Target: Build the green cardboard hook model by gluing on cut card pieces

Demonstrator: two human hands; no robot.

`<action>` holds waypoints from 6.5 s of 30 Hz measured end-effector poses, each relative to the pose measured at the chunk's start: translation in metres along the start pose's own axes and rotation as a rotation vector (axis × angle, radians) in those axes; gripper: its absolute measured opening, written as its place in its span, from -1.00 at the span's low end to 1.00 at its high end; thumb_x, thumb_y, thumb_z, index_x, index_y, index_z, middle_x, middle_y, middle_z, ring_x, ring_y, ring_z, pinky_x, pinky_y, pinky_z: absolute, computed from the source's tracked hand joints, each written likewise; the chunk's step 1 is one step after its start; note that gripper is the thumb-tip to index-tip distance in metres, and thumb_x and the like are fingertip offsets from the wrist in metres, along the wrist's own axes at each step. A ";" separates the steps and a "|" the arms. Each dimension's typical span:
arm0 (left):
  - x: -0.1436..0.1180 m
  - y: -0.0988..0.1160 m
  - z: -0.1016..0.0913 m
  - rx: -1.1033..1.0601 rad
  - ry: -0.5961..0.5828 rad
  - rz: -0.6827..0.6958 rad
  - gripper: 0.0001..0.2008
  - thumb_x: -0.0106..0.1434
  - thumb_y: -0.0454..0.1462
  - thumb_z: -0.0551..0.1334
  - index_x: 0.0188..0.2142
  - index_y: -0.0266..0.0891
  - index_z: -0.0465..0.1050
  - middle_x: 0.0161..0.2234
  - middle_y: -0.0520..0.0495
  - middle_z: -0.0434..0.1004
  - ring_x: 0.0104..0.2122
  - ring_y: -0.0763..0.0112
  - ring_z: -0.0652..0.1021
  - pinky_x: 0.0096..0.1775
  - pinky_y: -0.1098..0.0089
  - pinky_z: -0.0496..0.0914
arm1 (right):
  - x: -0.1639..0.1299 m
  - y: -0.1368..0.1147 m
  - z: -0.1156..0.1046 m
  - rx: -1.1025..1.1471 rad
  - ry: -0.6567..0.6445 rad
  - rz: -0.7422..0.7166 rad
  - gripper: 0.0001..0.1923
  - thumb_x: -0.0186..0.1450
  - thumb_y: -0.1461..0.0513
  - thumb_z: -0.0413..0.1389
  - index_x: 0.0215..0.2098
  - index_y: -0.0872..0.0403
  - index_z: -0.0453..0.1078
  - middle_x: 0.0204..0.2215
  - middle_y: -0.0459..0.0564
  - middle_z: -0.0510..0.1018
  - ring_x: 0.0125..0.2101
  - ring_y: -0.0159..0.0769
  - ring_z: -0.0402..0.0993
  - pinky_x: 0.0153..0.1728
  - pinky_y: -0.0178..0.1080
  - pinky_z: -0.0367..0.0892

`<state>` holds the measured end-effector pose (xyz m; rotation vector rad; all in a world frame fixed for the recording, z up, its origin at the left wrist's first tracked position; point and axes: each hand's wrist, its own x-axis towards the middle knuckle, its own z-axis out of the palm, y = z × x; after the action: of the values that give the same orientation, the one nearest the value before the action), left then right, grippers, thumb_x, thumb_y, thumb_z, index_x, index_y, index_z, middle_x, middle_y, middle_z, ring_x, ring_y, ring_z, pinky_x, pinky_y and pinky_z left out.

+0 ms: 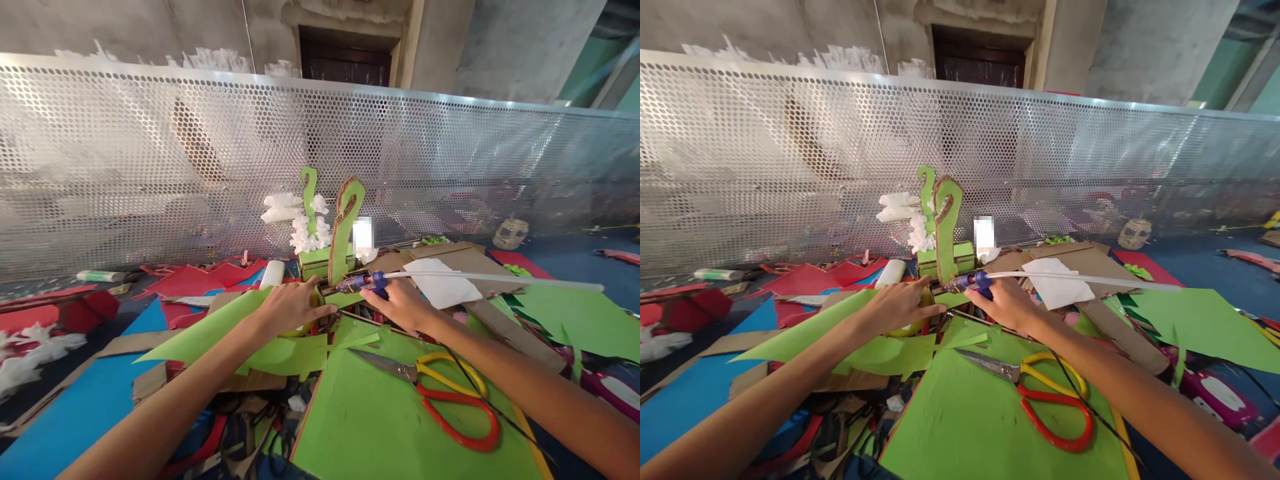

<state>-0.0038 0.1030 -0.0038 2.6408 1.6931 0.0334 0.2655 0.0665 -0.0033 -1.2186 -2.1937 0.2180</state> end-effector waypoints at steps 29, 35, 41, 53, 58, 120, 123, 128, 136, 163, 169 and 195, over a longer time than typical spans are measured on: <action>0.000 0.001 -0.002 -0.015 -0.026 -0.010 0.07 0.30 0.41 -0.04 0.46 -0.37 0.12 -0.37 -0.26 0.69 -0.19 -0.18 0.69 -0.22 0.19 0.43 | -0.020 0.037 -0.024 -0.161 0.094 0.201 -0.54 0.43 -0.11 -0.03 -0.45 0.00 0.34 -0.50 0.03 0.54 -0.44 -0.14 0.47 -0.37 -0.20 0.22; 0.000 0.000 0.000 -0.002 -0.006 0.000 0.05 0.29 0.41 -0.05 0.43 -0.35 0.17 -0.36 -0.28 0.69 -0.20 -0.21 0.69 -0.23 0.18 0.42 | -0.011 0.024 -0.017 -0.120 0.057 0.137 -0.53 0.46 -0.08 -0.04 -0.48 0.01 0.32 -0.53 0.01 0.52 -0.46 -0.18 0.45 -0.37 -0.22 0.19; 0.000 0.000 0.000 -0.018 -0.023 -0.005 0.07 0.29 0.42 -0.08 0.45 -0.35 0.14 -0.37 -0.25 0.69 -0.21 -0.17 0.69 -0.22 0.20 0.41 | -0.004 0.007 -0.009 -0.094 0.019 0.098 -0.50 0.47 -0.07 -0.03 -0.52 0.01 0.32 -0.60 -0.04 0.46 -0.53 -0.24 0.39 -0.42 -0.24 0.14; 0.002 -0.001 0.003 0.016 0.003 0.002 0.06 0.30 0.42 -0.07 0.46 -0.34 0.13 -0.33 -0.31 0.70 -0.18 -0.23 0.69 -0.23 0.16 0.43 | -0.028 0.059 -0.045 0.006 0.038 0.214 -0.47 0.46 -0.17 -0.06 -0.47 0.00 0.29 -0.59 -0.08 0.44 -0.55 -0.25 0.37 -0.43 -0.22 0.20; 0.000 0.000 0.000 0.013 -0.013 -0.002 0.06 0.30 0.42 -0.07 0.45 -0.35 0.13 -0.29 -0.32 0.70 -0.16 -0.25 0.68 -0.21 0.16 0.43 | -0.021 0.051 -0.035 -0.042 0.059 0.169 -0.49 0.46 -0.14 -0.05 -0.50 0.00 0.23 -0.57 -0.08 0.40 -0.51 -0.26 0.33 -0.40 -0.21 0.15; 0.000 -0.002 0.002 -0.013 0.012 0.022 -0.01 0.34 0.37 -0.09 0.42 -0.34 0.18 -0.31 -0.27 0.69 -0.20 -0.15 0.68 -0.23 0.20 0.42 | -0.028 0.058 -0.048 -0.153 0.067 0.272 -0.49 0.44 -0.17 -0.06 -0.49 -0.02 0.20 -0.60 -0.06 0.38 -0.53 -0.22 0.33 -0.41 -0.20 0.11; 0.000 -0.002 0.002 -0.022 0.015 0.014 -0.02 0.34 0.37 -0.08 0.43 -0.32 0.16 -0.33 -0.23 0.68 -0.24 -0.12 0.68 -0.23 0.21 0.42 | -0.030 0.060 -0.050 -0.162 0.079 0.277 -0.50 0.43 -0.15 -0.05 -0.51 -0.03 0.18 -0.64 -0.08 0.33 -0.54 -0.22 0.31 -0.42 -0.20 0.10; -0.001 -0.001 0.000 -0.012 0.008 0.005 -0.02 0.34 0.37 -0.08 0.44 -0.30 0.17 -0.32 -0.26 0.68 -0.18 -0.16 0.68 -0.20 0.19 0.42 | -0.024 0.051 -0.043 -0.122 0.068 0.256 -0.47 0.45 -0.17 -0.06 -0.51 -0.01 0.19 -0.62 -0.07 0.37 -0.55 -0.24 0.32 -0.45 -0.21 0.10; -0.001 0.000 -0.001 -0.002 0.003 0.003 -0.02 0.34 0.37 -0.08 0.41 -0.33 0.18 -0.26 -0.29 0.70 -0.17 -0.16 0.69 -0.21 0.20 0.42 | -0.009 0.025 -0.023 -0.034 0.024 0.164 -0.49 0.45 -0.13 -0.04 -0.50 0.00 0.21 -0.60 -0.09 0.37 -0.54 -0.27 0.30 -0.43 -0.22 0.08; 0.000 -0.001 0.000 -0.033 -0.006 0.003 0.06 0.28 0.42 -0.02 0.46 -0.32 0.13 -0.31 -0.28 0.71 -0.14 -0.18 0.69 -0.19 0.19 0.44 | -0.012 0.032 -0.035 -0.073 0.033 0.218 -0.44 0.45 -0.17 -0.06 -0.55 -0.01 0.18 -0.63 -0.08 0.34 -0.56 -0.26 0.31 -0.44 -0.21 0.13; 0.002 -0.004 0.001 -0.064 0.018 0.002 0.02 0.27 0.40 0.02 0.44 -0.26 0.18 -0.27 -0.30 0.71 -0.11 -0.22 0.68 -0.15 0.14 0.44 | -0.020 0.037 -0.047 0.238 -0.038 0.344 -0.39 0.36 -0.30 0.03 -0.40 0.04 0.38 -0.61 -0.11 0.37 -0.59 -0.30 0.35 -0.49 -0.22 0.26; 0.008 -0.009 0.004 -0.128 -0.012 0.038 0.08 0.27 0.41 -0.02 0.47 -0.32 0.11 -0.39 -0.25 0.68 -0.21 -0.12 0.69 -0.20 0.19 0.46 | -0.050 0.013 -0.035 -0.617 -0.532 0.425 -0.63 0.48 0.06 0.02 -0.15 0.17 0.52 -0.26 0.28 0.67 -0.30 -0.02 0.63 -0.39 -0.23 0.20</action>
<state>-0.0088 0.1137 -0.0081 2.5746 1.5798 0.1219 0.3151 0.0282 -0.0023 -2.1808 -2.5110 0.0271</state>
